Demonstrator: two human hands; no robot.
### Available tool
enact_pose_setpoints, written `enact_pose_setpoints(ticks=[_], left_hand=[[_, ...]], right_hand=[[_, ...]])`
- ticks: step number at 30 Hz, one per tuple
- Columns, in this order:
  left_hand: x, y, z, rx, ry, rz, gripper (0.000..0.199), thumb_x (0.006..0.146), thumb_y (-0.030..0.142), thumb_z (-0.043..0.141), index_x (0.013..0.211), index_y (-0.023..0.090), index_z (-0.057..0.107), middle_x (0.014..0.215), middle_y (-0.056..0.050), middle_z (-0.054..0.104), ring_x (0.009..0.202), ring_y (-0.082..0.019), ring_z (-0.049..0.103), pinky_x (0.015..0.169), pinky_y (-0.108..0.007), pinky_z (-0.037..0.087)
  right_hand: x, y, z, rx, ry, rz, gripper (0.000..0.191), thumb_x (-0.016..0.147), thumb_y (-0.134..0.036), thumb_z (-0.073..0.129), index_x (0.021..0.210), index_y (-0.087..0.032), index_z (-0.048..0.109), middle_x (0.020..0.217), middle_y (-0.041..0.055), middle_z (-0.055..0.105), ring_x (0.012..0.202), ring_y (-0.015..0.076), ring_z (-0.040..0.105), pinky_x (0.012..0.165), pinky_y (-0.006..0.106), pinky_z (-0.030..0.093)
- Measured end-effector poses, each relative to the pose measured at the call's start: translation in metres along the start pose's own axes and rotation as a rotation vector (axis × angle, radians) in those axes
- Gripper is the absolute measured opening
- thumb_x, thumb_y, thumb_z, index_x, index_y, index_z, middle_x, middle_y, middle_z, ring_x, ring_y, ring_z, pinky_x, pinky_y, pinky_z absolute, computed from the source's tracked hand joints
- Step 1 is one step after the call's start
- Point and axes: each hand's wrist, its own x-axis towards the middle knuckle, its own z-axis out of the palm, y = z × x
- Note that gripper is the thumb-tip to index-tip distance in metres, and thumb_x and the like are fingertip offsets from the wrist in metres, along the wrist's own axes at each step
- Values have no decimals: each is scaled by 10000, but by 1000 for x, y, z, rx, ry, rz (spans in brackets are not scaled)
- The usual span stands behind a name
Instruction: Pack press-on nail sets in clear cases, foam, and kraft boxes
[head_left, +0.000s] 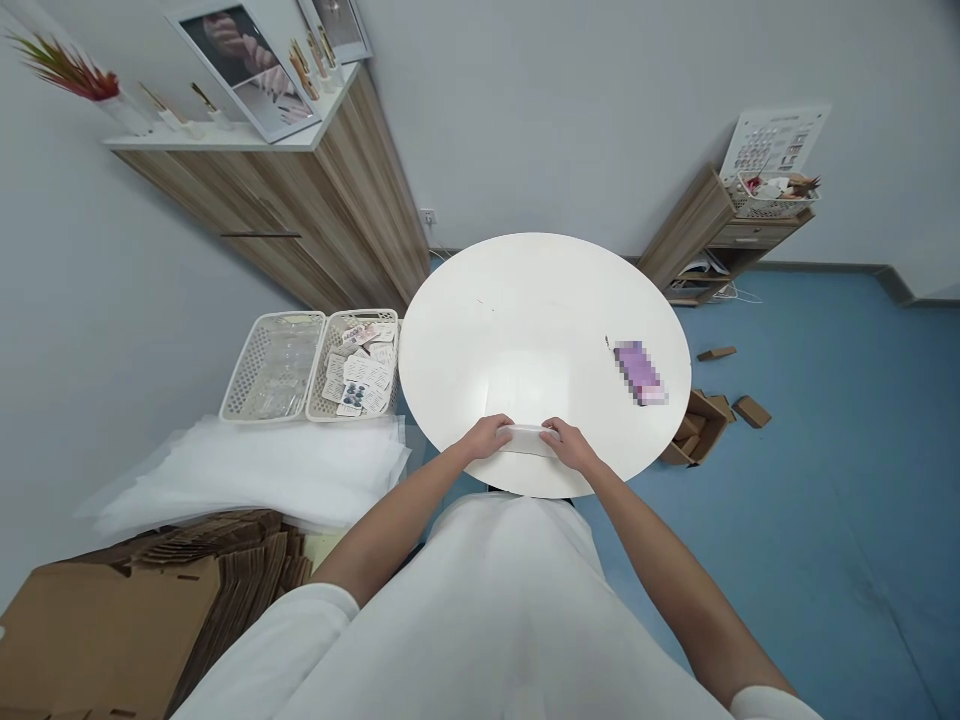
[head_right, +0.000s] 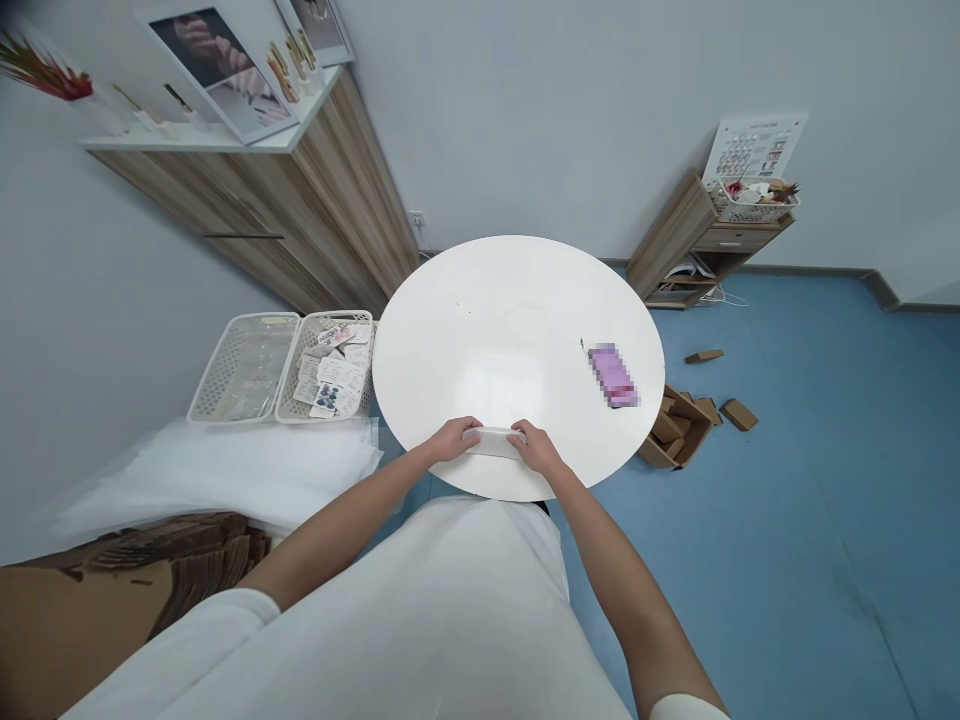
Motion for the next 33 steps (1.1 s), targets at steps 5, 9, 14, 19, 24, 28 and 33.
enact_pose_setpoints(ticks=[5, 9, 14, 19, 24, 28, 33], left_hand=[[11, -10, -5, -62, -9, -88, 225, 756, 301, 464, 903, 184, 587, 935, -29, 629, 846, -174, 573, 704, -268, 443], [14, -16, -5, 20, 56, -259, 214, 760, 307, 447, 843, 172, 592, 851, -26, 633, 773, -160, 575, 628, -244, 433], [14, -18, -5, 113, 98, -353, 165, 739, 270, 456, 774, 173, 585, 777, -41, 629, 743, -177, 573, 579, -251, 405], [11, -17, -4, 164, 98, -391, 150, 738, 264, 448, 772, 191, 574, 797, -50, 626, 759, -192, 573, 578, -260, 397], [3, -8, -3, 305, 221, -341, 323, 730, 243, 456, 1043, 176, 501, 1029, -99, 571, 943, -236, 528, 728, -320, 405], [-1, 4, -2, 459, 250, 10, 498, 716, 261, 495, 1198, 197, 386, 1272, -110, 408, 1170, -265, 362, 919, -384, 298], [4, 12, 11, 541, 21, 226, 708, 601, 367, 646, 1222, 202, 348, 1318, -117, 364, 1218, -301, 289, 985, -431, 179]], right_hand=[[15, 10, -1, 64, 5, 31, 215, 804, -348, 390, 892, -238, 552, 931, 15, 623, 813, 164, 562, 684, 283, 429], [25, 20, 2, 123, 80, 77, 208, 782, -307, 407, 846, -237, 593, 927, 9, 642, 839, 155, 578, 699, 272, 440], [27, 34, 3, 145, 274, 153, 209, 743, -294, 445, 873, -224, 593, 954, 32, 633, 874, 172, 575, 739, 298, 444], [23, 41, 5, 141, 335, 198, 238, 743, -299, 435, 922, -203, 559, 908, 50, 620, 820, 173, 574, 741, 308, 449], [17, 33, 9, -32, 510, 109, 352, 781, -283, 399, 1108, -174, 476, 1069, 111, 547, 974, 222, 515, 820, 371, 411], [8, 20, 12, -321, 480, -173, 311, 798, -308, 425, 1082, -198, 487, 1222, 115, 464, 1168, 257, 372, 933, 426, 304], [7, 13, 24, -540, 128, -372, 467, 654, -345, 634, 1069, -205, 472, 1321, 121, 383, 1218, 283, 323, 959, 434, 273]])
